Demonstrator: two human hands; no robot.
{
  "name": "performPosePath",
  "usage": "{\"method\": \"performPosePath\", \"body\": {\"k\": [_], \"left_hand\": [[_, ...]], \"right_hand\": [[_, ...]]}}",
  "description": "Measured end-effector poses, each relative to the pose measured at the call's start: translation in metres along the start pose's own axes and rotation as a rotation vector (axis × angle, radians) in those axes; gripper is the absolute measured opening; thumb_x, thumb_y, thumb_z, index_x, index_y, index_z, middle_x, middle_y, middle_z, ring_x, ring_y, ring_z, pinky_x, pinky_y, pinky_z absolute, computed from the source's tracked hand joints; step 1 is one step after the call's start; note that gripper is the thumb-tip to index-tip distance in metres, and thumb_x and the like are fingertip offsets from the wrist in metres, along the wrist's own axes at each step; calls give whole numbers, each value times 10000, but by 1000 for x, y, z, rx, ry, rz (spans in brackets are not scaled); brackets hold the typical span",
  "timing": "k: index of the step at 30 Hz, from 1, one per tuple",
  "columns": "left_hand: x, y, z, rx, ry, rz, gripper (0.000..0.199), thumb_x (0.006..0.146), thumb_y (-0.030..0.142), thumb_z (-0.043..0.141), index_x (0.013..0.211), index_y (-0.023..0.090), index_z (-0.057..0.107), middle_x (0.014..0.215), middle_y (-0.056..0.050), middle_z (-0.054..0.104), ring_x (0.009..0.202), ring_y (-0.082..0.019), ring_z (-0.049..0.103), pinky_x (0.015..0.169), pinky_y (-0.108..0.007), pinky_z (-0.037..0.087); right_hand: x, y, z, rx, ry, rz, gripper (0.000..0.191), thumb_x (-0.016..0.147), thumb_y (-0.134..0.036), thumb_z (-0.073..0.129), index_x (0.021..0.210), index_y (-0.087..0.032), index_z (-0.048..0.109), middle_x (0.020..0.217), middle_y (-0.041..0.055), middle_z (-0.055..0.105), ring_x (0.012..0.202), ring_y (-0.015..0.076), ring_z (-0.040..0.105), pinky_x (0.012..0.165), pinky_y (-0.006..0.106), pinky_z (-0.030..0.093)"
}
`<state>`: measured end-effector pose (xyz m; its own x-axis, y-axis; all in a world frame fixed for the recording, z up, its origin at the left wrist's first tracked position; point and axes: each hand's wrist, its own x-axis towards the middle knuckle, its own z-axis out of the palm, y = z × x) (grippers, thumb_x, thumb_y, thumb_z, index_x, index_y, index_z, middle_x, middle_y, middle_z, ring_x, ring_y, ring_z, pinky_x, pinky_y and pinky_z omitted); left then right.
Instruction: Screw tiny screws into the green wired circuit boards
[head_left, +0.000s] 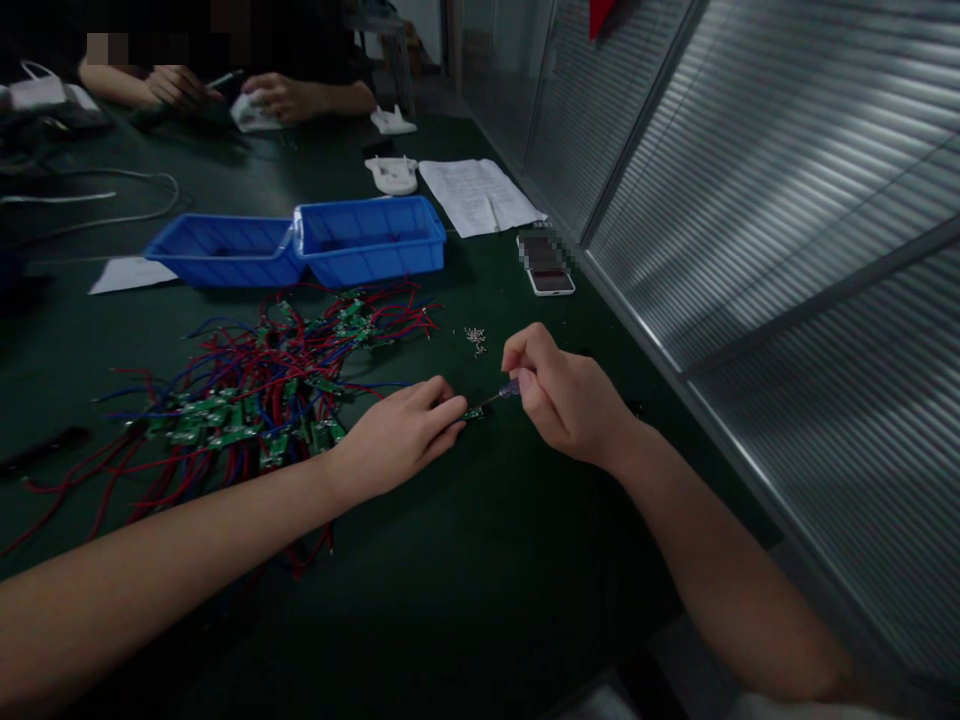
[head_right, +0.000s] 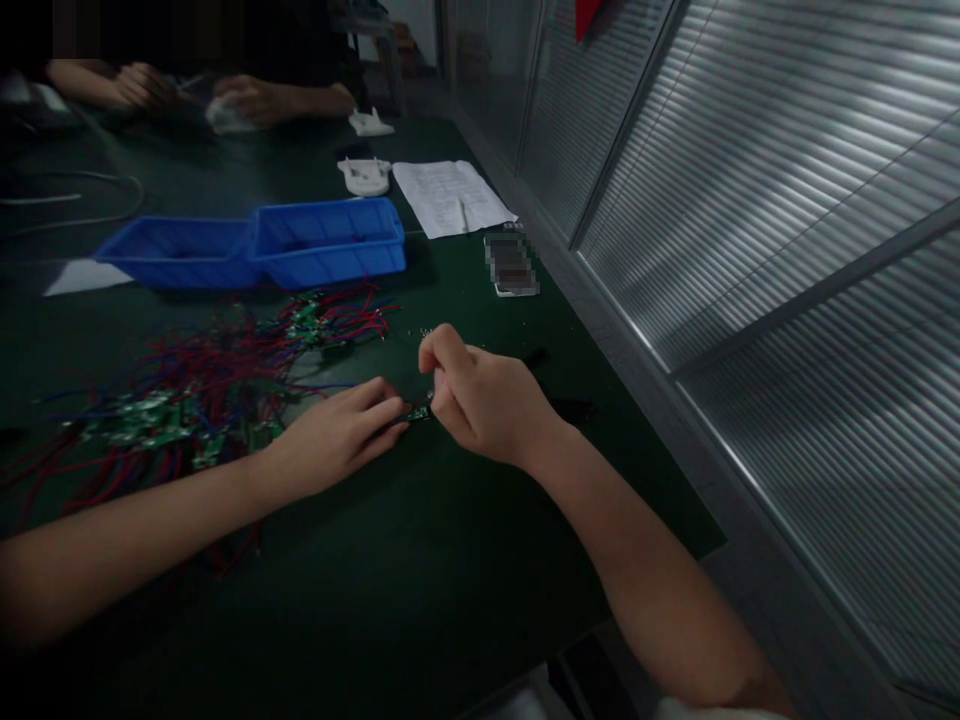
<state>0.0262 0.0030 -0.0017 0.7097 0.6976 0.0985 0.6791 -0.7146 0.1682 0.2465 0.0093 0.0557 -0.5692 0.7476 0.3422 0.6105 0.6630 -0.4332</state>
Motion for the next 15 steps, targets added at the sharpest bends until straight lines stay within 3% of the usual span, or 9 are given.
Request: {"method": "performPosePath", "body": {"k": [4, 8, 15], "left_hand": [[0, -1, 1, -13, 9, 5, 189, 932, 307, 338, 957, 194, 488, 947, -55, 463, 804, -160, 487, 705, -299, 452], [0, -1, 1, -15, 36, 16, 180, 928, 296, 348, 946, 191, 494, 939, -56, 470, 796, -157, 486, 692, -293, 446], [0, -1, 0, 0, 13, 8, 194, 931, 306, 341, 973, 187, 489, 938, -59, 464, 784, -161, 478, 672, -293, 437]], "right_hand": [[0, -2, 2, -107, -75, 56, 303, 953, -359, 294, 920, -161, 521, 690, -6, 585, 597, 82, 541, 547, 209, 314], [-1, 4, 10, -225, 31, 31, 390, 940, -425, 337, 763, -160, 562, 594, -10, 568, 537, 69, 513, 521, 217, 282], [2, -1, 16, 51, 82, 60, 204, 891, -361, 456, 883, -173, 535, 725, -29, 584, 629, 66, 552, 583, 197, 363]]}}
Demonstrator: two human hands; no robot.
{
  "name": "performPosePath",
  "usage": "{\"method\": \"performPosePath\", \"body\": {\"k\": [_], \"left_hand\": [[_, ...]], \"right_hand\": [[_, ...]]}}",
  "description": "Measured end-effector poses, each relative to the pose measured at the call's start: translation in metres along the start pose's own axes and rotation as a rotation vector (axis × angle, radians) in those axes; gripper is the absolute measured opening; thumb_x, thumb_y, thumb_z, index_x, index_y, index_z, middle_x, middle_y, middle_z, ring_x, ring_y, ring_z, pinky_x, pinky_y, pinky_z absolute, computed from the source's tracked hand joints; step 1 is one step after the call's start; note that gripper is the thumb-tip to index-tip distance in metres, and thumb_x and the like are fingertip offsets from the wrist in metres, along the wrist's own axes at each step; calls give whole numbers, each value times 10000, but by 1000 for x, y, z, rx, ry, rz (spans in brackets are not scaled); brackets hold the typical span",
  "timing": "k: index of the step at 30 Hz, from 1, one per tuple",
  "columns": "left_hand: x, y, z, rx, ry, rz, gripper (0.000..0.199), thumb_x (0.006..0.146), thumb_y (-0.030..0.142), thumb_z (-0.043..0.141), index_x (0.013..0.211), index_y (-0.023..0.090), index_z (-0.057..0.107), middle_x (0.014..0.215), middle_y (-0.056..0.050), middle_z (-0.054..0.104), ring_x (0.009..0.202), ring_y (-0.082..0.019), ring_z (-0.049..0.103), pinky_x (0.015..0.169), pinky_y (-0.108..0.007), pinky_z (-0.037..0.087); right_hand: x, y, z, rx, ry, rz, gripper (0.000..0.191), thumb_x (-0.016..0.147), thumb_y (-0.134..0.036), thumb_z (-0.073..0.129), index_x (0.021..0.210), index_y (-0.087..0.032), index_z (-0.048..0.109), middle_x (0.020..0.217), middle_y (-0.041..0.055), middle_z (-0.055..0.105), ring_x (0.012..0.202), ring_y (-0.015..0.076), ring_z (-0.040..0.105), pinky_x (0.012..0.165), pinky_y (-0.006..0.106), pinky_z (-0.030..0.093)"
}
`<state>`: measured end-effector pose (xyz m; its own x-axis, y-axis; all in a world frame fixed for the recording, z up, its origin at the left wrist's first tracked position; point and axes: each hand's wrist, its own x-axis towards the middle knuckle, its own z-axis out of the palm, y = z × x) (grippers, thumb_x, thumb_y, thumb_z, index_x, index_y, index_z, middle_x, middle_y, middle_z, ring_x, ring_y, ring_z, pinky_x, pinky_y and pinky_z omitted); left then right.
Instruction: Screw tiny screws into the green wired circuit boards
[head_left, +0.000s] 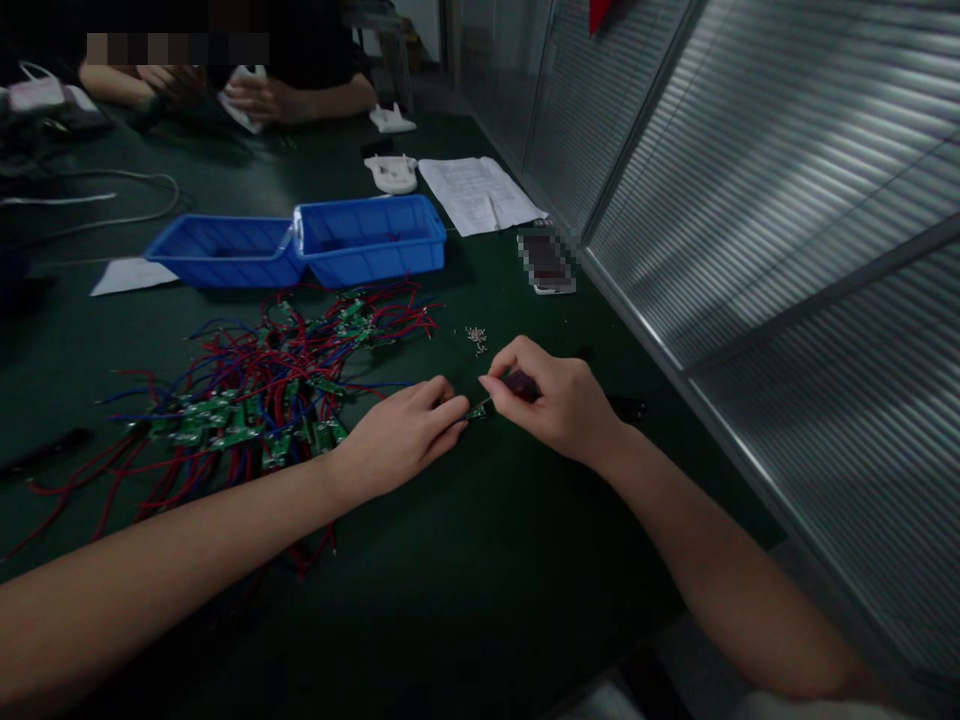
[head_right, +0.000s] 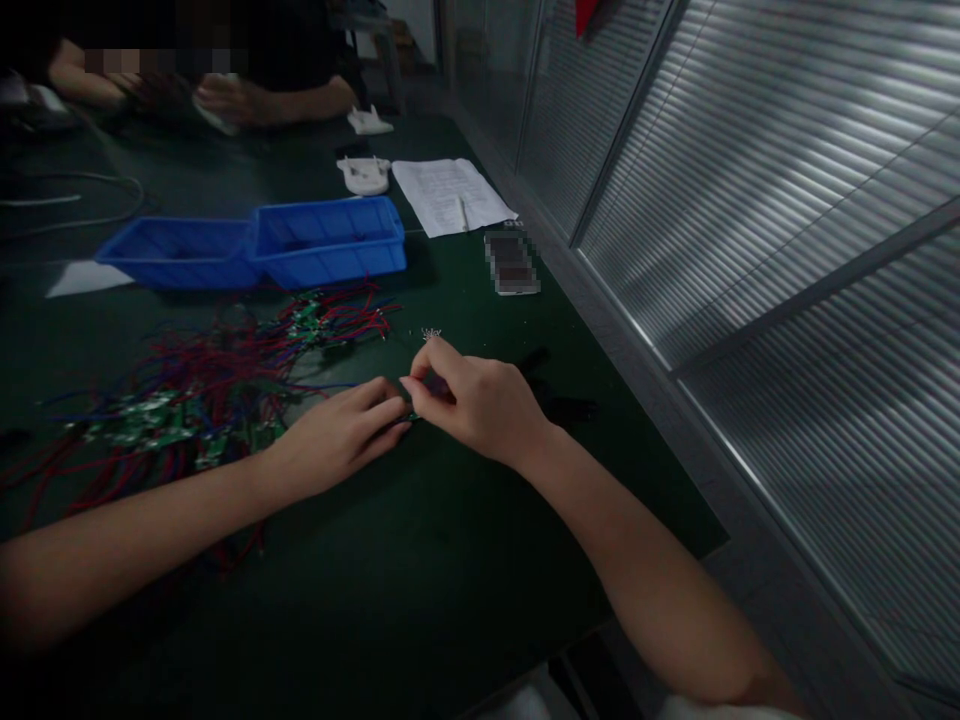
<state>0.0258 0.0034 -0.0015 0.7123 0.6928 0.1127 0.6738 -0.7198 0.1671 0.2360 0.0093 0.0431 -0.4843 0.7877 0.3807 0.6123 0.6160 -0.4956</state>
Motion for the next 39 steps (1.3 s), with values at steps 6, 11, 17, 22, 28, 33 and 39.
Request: {"method": "performPosePath", "body": {"k": [6, 11, 17, 22, 28, 33, 39], "left_hand": [[0, 0, 1, -20, 16, -8, 166, 926, 295, 355, 943, 188, 481, 935, -56, 467, 787, -159, 481, 678, -294, 440], [1, 0, -1, -99, 14, -31, 139, 918, 289, 376, 919, 191, 475, 942, -50, 466, 796, -155, 487, 675, -285, 438], [2, 0, -1, -129, -17, -54, 118, 915, 295, 393, 924, 198, 459, 953, -41, 454, 797, -151, 480, 675, -279, 425], [2, 1, -2, -121, -44, -74, 121, 921, 306, 384, 922, 203, 448, 966, -37, 442, 822, -156, 477, 699, -284, 425], [2, 1, -2, -92, -42, -72, 138, 925, 311, 371, 941, 200, 452, 979, -43, 444, 823, -158, 475, 707, -289, 423], [1, 2, -1, -70, -42, -70, 155, 928, 324, 360, 952, 203, 454, 973, -43, 444, 818, -159, 476, 700, -287, 419], [2, 1, 0, -60, -40, -67, 150, 926, 325, 367, 940, 201, 451, 969, -43, 447, 812, -159, 476, 696, -287, 416]], "right_hand": [[2, -2, -2, 169, 177, 35, 152, 837, -309, 550, 819, -188, 459, 698, -70, 502, 538, 27, 479, 524, 163, 380], [3, 3, -2, 133, 217, 39, 128, 812, -218, 548, 832, -199, 423, 696, -81, 470, 529, 24, 460, 511, 166, 373], [3, 9, 3, 98, 202, -13, 140, 815, -174, 532, 860, -210, 404, 711, -78, 461, 551, 29, 478, 528, 168, 382], [2, 12, 5, 64, 186, -40, 150, 821, -179, 536, 868, -215, 399, 715, -73, 459, 573, 34, 495, 542, 174, 386], [2, 11, 8, 50, 136, -41, 139, 833, -186, 523, 873, -213, 392, 711, -71, 453, 570, 36, 497, 534, 176, 383], [2, 12, 9, 33, 135, -50, 141, 832, -191, 524, 869, -212, 389, 714, -70, 455, 572, 37, 502, 534, 178, 381], [3, 13, 9, 62, 138, -41, 136, 827, -193, 522, 860, -217, 392, 707, -70, 455, 565, 41, 498, 536, 185, 389]]}}
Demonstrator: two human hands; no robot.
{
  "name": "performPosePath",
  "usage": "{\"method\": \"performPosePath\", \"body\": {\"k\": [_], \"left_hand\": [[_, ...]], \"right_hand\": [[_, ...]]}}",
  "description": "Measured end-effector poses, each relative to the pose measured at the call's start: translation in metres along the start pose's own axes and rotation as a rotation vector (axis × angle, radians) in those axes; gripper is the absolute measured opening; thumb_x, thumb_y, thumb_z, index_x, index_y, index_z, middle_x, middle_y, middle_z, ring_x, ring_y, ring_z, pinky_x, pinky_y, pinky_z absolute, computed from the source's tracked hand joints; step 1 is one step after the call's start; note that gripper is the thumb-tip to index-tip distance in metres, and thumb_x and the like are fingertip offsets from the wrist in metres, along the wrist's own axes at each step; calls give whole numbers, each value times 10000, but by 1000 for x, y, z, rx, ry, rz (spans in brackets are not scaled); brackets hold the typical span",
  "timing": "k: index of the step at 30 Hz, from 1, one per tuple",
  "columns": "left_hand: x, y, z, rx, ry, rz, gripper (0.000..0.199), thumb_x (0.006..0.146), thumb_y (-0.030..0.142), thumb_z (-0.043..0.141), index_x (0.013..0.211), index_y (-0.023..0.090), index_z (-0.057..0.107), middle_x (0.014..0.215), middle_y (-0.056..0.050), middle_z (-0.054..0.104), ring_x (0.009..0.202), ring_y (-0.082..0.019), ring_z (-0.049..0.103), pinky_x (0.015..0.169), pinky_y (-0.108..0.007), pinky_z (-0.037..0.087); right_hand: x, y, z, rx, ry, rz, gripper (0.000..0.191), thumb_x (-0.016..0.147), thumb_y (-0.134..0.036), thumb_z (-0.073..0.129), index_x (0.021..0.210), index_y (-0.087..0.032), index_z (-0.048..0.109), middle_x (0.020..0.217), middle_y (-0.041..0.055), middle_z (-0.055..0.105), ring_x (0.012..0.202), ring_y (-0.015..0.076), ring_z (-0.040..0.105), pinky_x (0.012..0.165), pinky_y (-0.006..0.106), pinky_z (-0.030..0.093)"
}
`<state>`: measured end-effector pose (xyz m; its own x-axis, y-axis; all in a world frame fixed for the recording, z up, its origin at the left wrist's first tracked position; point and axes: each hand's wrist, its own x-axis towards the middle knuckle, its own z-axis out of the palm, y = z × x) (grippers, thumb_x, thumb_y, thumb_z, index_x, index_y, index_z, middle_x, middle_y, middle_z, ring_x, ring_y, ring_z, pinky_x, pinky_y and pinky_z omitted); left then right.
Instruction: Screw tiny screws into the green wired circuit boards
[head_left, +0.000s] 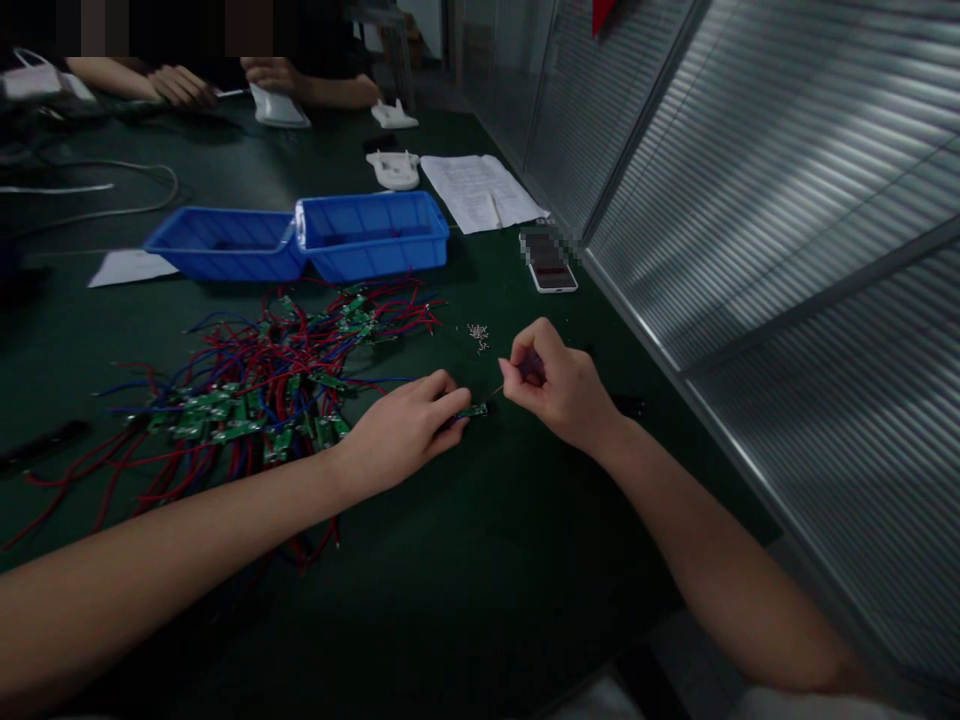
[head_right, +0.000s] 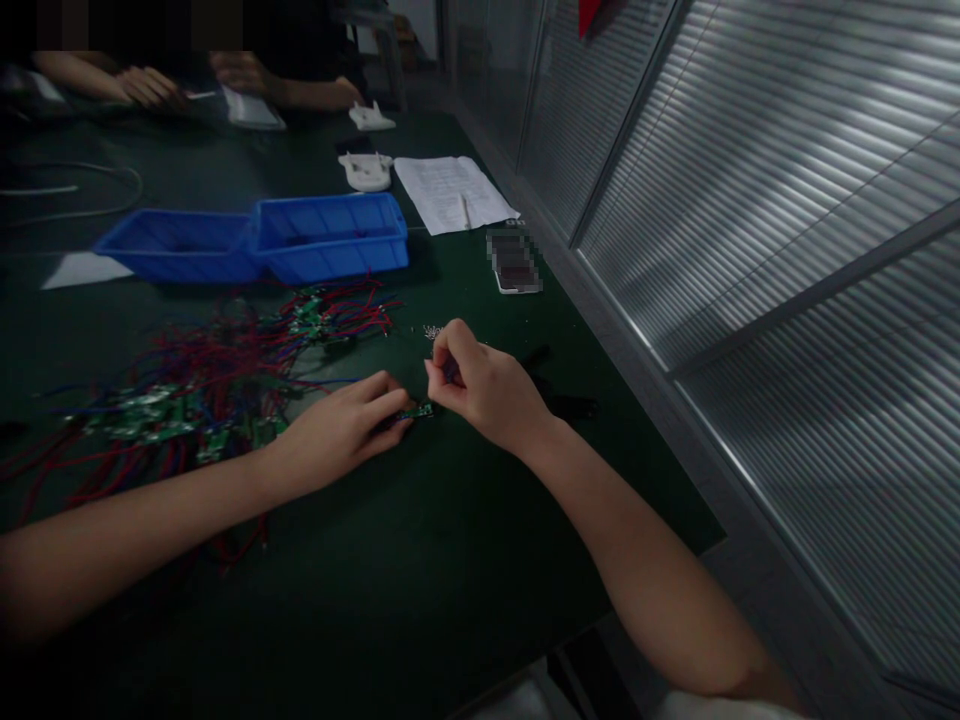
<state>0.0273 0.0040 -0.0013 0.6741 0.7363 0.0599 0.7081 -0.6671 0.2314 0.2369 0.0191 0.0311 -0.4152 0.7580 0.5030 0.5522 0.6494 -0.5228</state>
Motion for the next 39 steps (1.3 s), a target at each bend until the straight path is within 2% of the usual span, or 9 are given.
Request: {"method": "performPosePath", "body": {"k": [6, 13, 21, 25, 26, 28, 30, 33, 39], "left_hand": [[0, 2, -2, 18, 0, 0, 157, 929, 325, 361, 950, 196, 448, 964, -47, 452, 827, -168, 476, 704, -292, 420], [-2, 7, -8, 186, 27, 14, 200, 932, 348, 351, 981, 202, 479, 946, -51, 481, 821, -201, 457, 732, -344, 407], [-2, 7, -10, 157, 61, -16, 271, 918, 427, 385, 990, 201, 516, 934, -51, 508, 838, -204, 465, 743, -341, 395], [-3, 8, -9, 138, 84, -28, 240, 910, 395, 423, 973, 187, 527, 917, -54, 522, 831, -199, 472, 733, -330, 391], [-3, 8, -9, 128, 87, -30, 233, 907, 390, 432, 970, 186, 528, 913, -53, 525, 830, -198, 474, 733, -329, 391], [-3, 8, -9, 106, 91, -32, 220, 904, 378, 442, 969, 187, 528, 910, -50, 531, 828, -197, 478, 731, -329, 394], [-3, 8, -8, 87, 97, -31, 208, 904, 364, 443, 967, 186, 530, 910, -50, 534, 829, -197, 481, 730, -330, 395], [-3, 8, -7, 76, 100, -18, 193, 909, 348, 434, 954, 188, 532, 907, -49, 530, 821, -196, 476, 725, -331, 393], [-2, 7, -5, 88, 79, -7, 197, 917, 340, 410, 943, 191, 537, 887, -45, 517, 804, -195, 465, 721, -334, 387]], "right_hand": [[-1, -1, -2, -10, 38, -5, 136, 807, -189, 541, 834, -208, 409, 678, -79, 455, 539, 28, 481, 519, 173, 381], [-2, -8, -10, 35, 64, 36, 90, 818, -244, 544, 844, -201, 469, 684, -68, 489, 546, 38, 474, 521, 195, 380], [7, -10, -9, 454, 286, 202, 118, 831, -320, 575, 804, -208, 550, 733, -45, 515, 605, 53, 486, 512, 190, 380], [13, -8, -2, 739, 347, 254, 176, 887, -351, 464, 815, -206, 533, 809, -16, 513, 731, 80, 513, 668, 230, 438], [14, -10, -1, 846, 340, 269, 167, 886, -345, 454, 810, -208, 513, 785, -20, 495, 728, 81, 506, 683, 238, 438], [16, -16, 2, 1070, 288, 319, 165, 868, -337, 454, 760, -214, 445, 669, -46, 398, 607, 69, 438, 590, 215, 406], [18, -25, 4, 1226, 210, 388, 270, 856, -386, 429, 666, -215, 343, 576, -66, 244, 474, 65, 271, 439, 192, 278], [22, -37, 9, 1334, 133, 416, 395, 847, -479, 363, 585, -213, 232, 501, -75, 141, 420, 70, 137, 385, 206, 163], [31, -37, 29, 1447, 105, 393, 468, 836, -534, 354, 533, -213, 200, 450, -86, 122, 376, 54, 107, 374, 203, 120]]}}
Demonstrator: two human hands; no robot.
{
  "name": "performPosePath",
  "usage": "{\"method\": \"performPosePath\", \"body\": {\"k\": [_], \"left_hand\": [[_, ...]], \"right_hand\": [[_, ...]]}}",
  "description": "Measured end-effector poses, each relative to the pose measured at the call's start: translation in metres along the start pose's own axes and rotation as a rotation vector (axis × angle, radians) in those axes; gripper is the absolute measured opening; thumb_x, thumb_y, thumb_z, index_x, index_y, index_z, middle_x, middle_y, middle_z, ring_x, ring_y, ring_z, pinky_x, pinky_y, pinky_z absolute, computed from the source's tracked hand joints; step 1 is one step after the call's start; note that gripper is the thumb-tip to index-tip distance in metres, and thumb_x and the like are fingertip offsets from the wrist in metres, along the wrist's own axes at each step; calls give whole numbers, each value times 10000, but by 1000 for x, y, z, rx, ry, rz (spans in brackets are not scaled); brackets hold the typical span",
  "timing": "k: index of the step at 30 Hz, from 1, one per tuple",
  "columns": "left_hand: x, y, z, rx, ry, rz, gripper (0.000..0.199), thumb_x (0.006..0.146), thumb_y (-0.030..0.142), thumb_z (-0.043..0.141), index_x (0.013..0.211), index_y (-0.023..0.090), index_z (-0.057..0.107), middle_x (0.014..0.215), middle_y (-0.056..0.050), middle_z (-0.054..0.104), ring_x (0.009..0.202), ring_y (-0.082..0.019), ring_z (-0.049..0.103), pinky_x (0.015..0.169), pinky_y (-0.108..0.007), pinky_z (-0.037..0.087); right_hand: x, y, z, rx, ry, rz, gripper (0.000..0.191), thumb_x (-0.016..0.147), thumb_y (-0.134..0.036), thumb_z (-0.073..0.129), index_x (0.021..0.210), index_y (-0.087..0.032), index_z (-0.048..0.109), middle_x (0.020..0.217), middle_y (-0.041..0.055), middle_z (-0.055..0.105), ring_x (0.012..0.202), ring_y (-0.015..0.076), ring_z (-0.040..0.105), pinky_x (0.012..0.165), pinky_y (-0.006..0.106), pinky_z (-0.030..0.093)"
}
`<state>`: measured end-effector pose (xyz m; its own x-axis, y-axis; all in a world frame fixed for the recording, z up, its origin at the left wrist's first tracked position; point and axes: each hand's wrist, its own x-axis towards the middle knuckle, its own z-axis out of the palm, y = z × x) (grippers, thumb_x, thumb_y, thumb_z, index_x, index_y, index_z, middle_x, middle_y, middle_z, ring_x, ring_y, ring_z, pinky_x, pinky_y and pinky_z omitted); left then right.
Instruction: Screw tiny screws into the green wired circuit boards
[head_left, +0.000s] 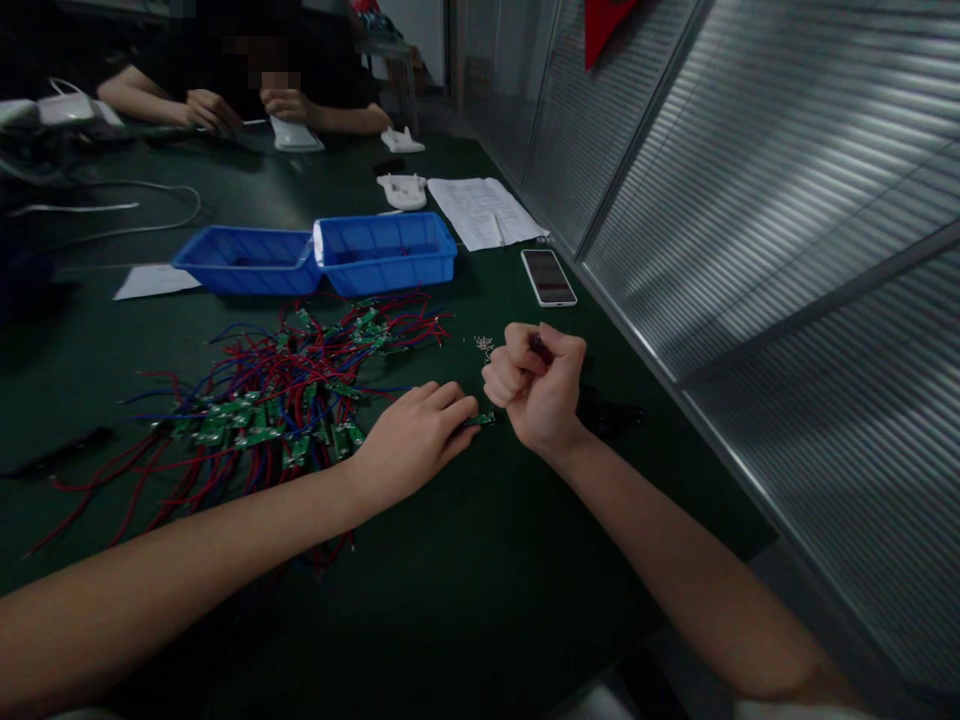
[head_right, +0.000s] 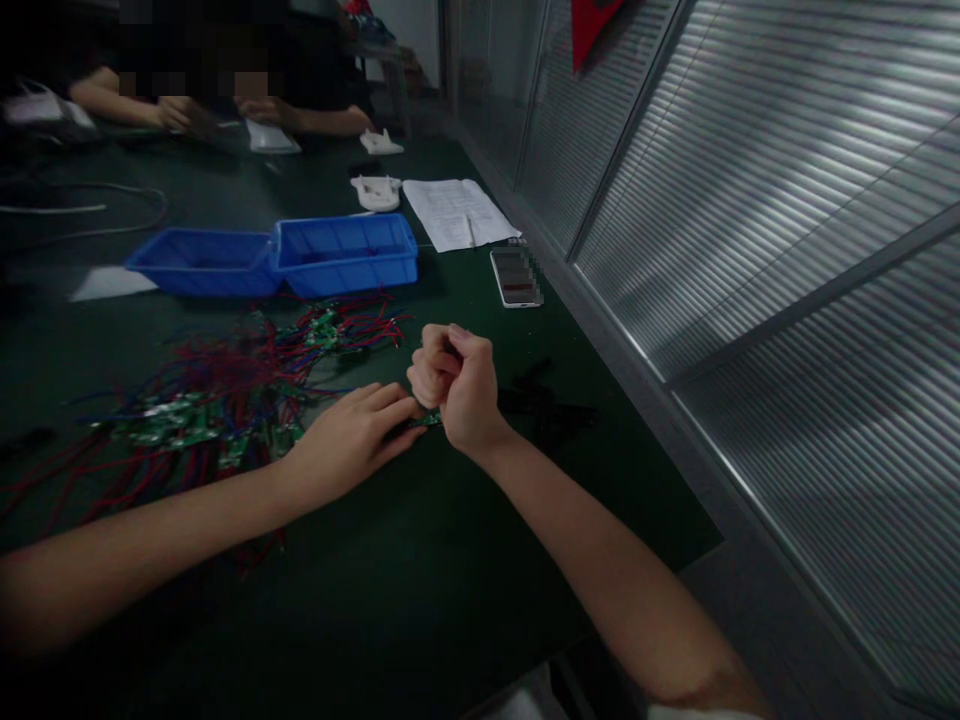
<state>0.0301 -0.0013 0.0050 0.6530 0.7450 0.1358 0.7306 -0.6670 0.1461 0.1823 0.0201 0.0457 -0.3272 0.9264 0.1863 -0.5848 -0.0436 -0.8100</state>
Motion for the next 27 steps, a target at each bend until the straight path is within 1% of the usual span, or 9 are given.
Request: {"method": "performPosePath", "body": {"k": [4, 8, 10, 14, 20, 24, 27], "left_hand": [[0, 0, 0, -6, 11, 5, 202, 918, 330, 412, 970, 189, 547, 887, -47, 519, 816, -198, 465, 733, -336, 386], [-1, 0, 0, -11, 12, 13, 200, 919, 324, 408, 973, 190, 547, 898, -48, 523, 804, -191, 462, 726, -332, 384], [-1, 0, 1, -8, 12, 16, 202, 918, 326, 408, 977, 191, 547, 898, -49, 525, 806, -193, 463, 722, -333, 383], [0, -1, 0, 10, 11, 15, 194, 917, 327, 410, 970, 196, 543, 891, -47, 526, 804, -197, 460, 719, -338, 382], [0, 0, -1, 13, 16, 31, 183, 915, 323, 411, 899, 188, 533, 871, -47, 525, 771, -184, 458, 692, -328, 378], [-1, 1, -1, 1, 11, 13, 180, 916, 323, 409, 900, 182, 519, 880, -48, 521, 791, -190, 465, 703, -330, 384], [-1, 1, 0, -3, 6, 3, 184, 915, 331, 410, 925, 181, 517, 888, -48, 523, 805, -197, 467, 721, -338, 390]], "right_hand": [[4, 12, -4, 45, 1, 2, 510, 849, -569, 335, 508, -210, 214, 435, -85, 135, 369, 52, 102, 367, 210, 100], [4, 15, -8, 26, 19, 32, 517, 842, -584, 334, 507, -209, 212, 438, -86, 135, 371, 51, 105, 370, 207, 108], [4, 16, -9, 27, 7, 35, 514, 841, -578, 337, 506, -208, 213, 437, -85, 136, 370, 51, 111, 371, 206, 112], [4, 16, -11, 44, -26, 24, 496, 838, -540, 365, 503, -206, 217, 435, -83, 142, 369, 50, 115, 374, 209, 104], [4, 16, -14, 8, 28, 50, 481, 813, -533, 383, 507, -211, 199, 440, -88, 126, 368, 51, 108, 370, 209, 111], [3, 13, -18, 1, 25, 2, 464, 825, -504, 383, 514, -210, 203, 453, -83, 130, 379, 54, 109, 381, 211, 116], [-1, 5, -20, -15, 40, -36, 492, 841, -537, 353, 512, -208, 194, 454, -79, 122, 380, 59, 106, 382, 216, 123]]}}
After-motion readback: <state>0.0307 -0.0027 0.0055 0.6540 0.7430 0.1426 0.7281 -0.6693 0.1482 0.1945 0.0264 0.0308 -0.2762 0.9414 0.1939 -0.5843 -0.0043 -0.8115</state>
